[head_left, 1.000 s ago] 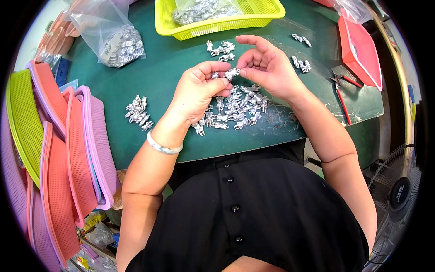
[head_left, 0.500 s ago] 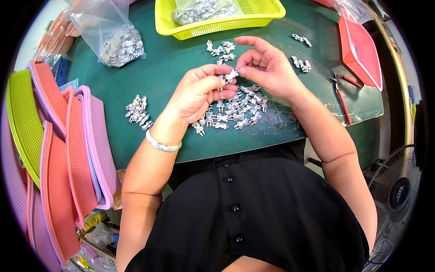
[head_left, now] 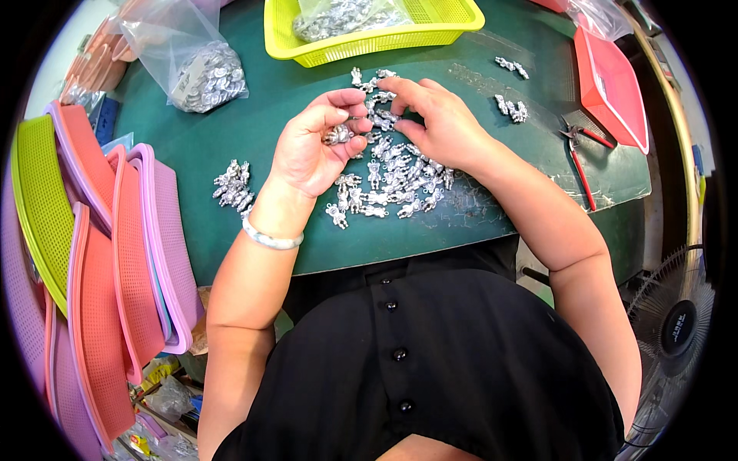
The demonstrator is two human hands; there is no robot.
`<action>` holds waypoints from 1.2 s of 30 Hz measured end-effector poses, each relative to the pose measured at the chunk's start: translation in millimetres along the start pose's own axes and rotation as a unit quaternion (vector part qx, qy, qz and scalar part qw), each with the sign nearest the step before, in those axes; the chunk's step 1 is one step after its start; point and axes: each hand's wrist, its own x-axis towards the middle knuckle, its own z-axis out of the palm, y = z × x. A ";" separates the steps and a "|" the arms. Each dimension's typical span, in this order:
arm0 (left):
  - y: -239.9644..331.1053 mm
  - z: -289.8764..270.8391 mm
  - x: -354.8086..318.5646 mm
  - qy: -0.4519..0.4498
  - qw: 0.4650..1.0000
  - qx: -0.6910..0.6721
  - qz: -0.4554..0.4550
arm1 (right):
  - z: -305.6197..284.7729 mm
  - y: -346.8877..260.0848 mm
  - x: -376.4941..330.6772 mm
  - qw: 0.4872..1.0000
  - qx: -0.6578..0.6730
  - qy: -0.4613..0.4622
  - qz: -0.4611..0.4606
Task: The person assembles small silver charms by hand, picking them from a pile on a green table and using red-handled pliers to manipulate and join the pieces. The person repeatedly picks up charms, uses the pliers to adjust or connect them, and places the finished pieces back onto the table.
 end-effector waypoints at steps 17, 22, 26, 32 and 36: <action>-11.0 12.1 -3.5 0.038 0.967 0.251 0.012 | -14.4 -1.6 -2.2 0.888 0.424 -0.053 0.170; -10.9 13.5 -4.3 0.046 0.968 0.246 0.011 | -18.3 -2.5 -2.5 0.872 0.452 -0.060 0.179; -11.2 12.8 -3.7 0.052 0.971 0.234 0.013 | -19.6 -1.3 -2.9 0.863 0.467 -0.065 0.179; -11.0 12.9 -4.3 0.047 0.974 0.219 0.011 | -20.9 -3.5 -3.4 0.859 0.468 -0.076 0.194; -12.0 14.1 -3.9 0.040 0.977 0.210 0.009 | -18.9 -1.1 -4.2 0.862 0.468 -0.068 0.183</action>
